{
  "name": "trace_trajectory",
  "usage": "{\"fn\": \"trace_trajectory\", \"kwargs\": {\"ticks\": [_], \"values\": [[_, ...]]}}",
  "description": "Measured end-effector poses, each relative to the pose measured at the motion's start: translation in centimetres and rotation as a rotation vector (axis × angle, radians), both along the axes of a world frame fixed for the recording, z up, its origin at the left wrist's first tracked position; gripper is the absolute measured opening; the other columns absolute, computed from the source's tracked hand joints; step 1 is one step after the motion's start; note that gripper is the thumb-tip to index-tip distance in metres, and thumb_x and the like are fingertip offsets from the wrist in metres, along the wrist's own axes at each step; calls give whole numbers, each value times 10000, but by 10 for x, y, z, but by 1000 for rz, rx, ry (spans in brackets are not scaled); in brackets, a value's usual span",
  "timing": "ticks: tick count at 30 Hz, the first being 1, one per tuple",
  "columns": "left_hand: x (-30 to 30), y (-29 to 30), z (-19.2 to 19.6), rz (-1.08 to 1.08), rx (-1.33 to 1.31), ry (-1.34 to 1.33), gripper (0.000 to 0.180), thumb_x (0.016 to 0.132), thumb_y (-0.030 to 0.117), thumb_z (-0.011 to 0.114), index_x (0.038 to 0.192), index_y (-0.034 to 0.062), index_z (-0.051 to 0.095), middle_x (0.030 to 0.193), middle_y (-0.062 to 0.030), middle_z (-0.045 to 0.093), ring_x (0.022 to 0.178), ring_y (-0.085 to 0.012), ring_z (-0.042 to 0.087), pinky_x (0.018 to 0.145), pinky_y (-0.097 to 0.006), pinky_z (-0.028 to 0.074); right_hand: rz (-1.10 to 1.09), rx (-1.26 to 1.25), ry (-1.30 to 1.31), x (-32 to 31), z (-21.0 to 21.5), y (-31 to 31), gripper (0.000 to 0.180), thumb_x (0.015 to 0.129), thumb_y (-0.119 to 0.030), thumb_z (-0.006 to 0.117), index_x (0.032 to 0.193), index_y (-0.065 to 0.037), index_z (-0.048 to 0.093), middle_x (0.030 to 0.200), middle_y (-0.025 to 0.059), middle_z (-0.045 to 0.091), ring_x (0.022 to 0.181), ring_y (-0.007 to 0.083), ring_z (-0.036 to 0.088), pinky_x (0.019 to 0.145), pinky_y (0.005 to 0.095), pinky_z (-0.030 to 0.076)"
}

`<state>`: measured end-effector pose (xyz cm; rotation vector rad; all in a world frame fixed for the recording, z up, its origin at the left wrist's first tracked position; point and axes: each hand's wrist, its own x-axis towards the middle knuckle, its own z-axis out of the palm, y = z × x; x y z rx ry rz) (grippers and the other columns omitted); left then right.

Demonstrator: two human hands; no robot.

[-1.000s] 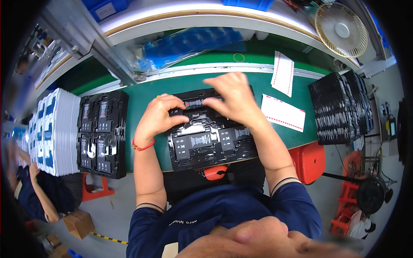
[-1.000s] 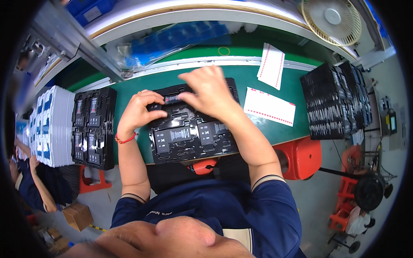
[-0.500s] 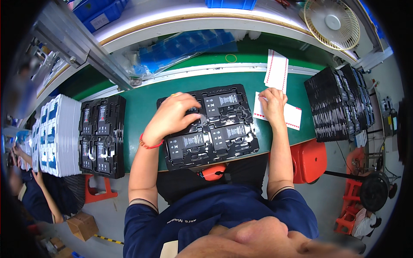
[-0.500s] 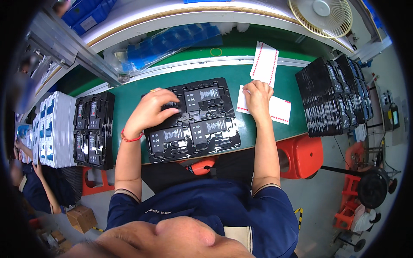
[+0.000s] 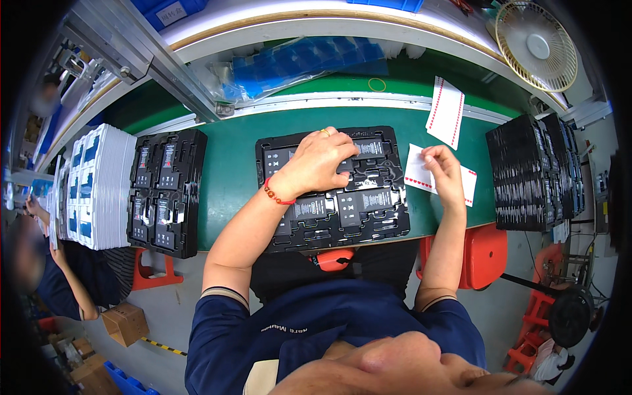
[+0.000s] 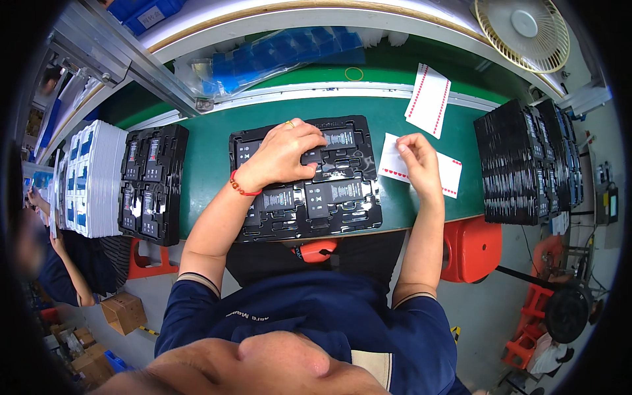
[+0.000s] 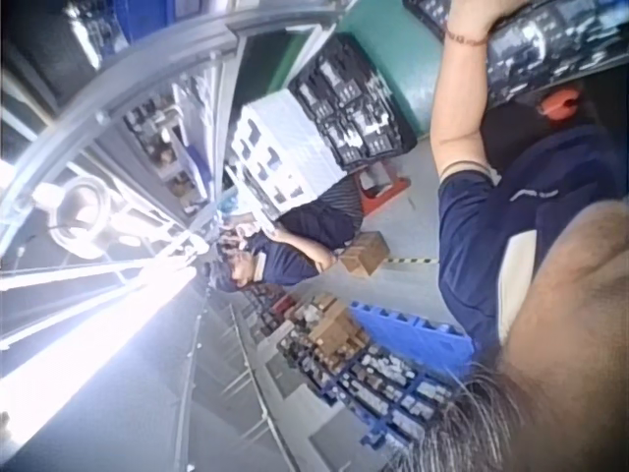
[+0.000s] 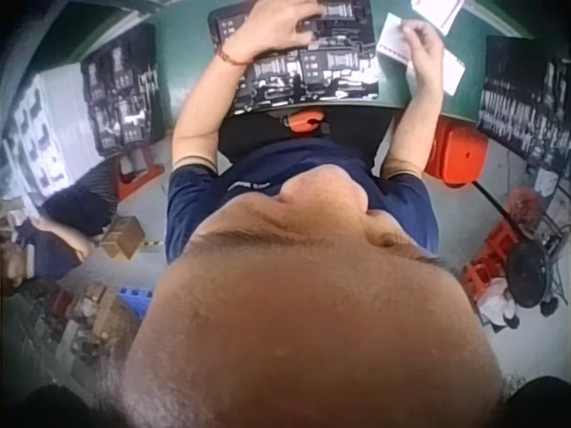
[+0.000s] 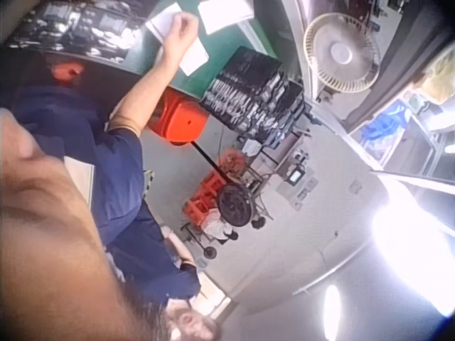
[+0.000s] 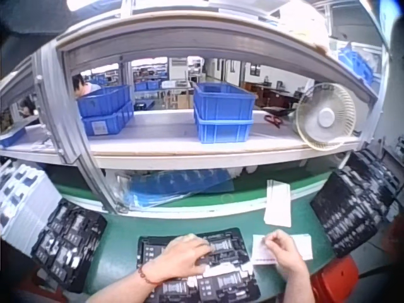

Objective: Applying adhesive labels to electronic components within an assembly tray.

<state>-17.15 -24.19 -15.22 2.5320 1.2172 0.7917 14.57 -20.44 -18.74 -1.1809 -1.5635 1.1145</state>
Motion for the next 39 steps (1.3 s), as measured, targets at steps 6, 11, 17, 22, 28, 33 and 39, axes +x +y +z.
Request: {"fn": "trace_trajectory", "kwargs": {"ticks": [6,11,17,22,28,33,39], "values": [[-2,4,-4,3,124,-141,227,698,130,729,907,43,702,862,-75,708,807,-263,669,748,-370,531,263,2,89,-47,46,18,39,926,-43,638,956,-25,620,924,8,629,840,77,563,770,229,459],[0,8,-10,57,234,-154,149,770,95,732,913,60,713,846,-68,708,780,-242,679,701,-354,529,431,-75,-15,-93,56,44,90,905,-18,644,988,-4,610,843,-5,620,746,61,567,700,216,471],[0,12,-17,56,223,-201,173,782,72,733,955,74,720,896,-55,709,816,-237,673,715,-353,524,449,-69,-107,-109,50,40,237,916,4,622,1140,-26,549,822,-2,589,756,63,547,697,224,458],[1,13,-17,69,217,-229,140,795,86,720,934,78,711,848,-53,692,802,-246,666,714,-368,521,494,-50,-173,-111,52,37,261,925,15,609,1166,-37,524,874,-14,562,813,58,522,744,207,434],[2,13,-16,75,217,-253,107,804,103,713,909,88,697,800,-49,670,786,-252,657,707,-381,512,541,-32,-177,-109,53,38,287,915,29,612,1179,-31,517,909,1,550,841,68,520,781,222,453],[2,13,-17,81,220,-252,110,802,104,716,909,91,693,799,-50,665,781,-251,655,699,-382,507,554,-2,-190,-111,56,35,303,904,38,617,1181,-27,514,916,5,550,840,77,519,793,233,461],[2,13,-14,85,188,-209,166,785,74,732,949,66,716,866,-61,698,804,-246,667,721,-357,517,505,113,-253,-111,52,34,302,875,32,629,1151,-32,525,852,32,578,773,110,549,730,264,474]]}}
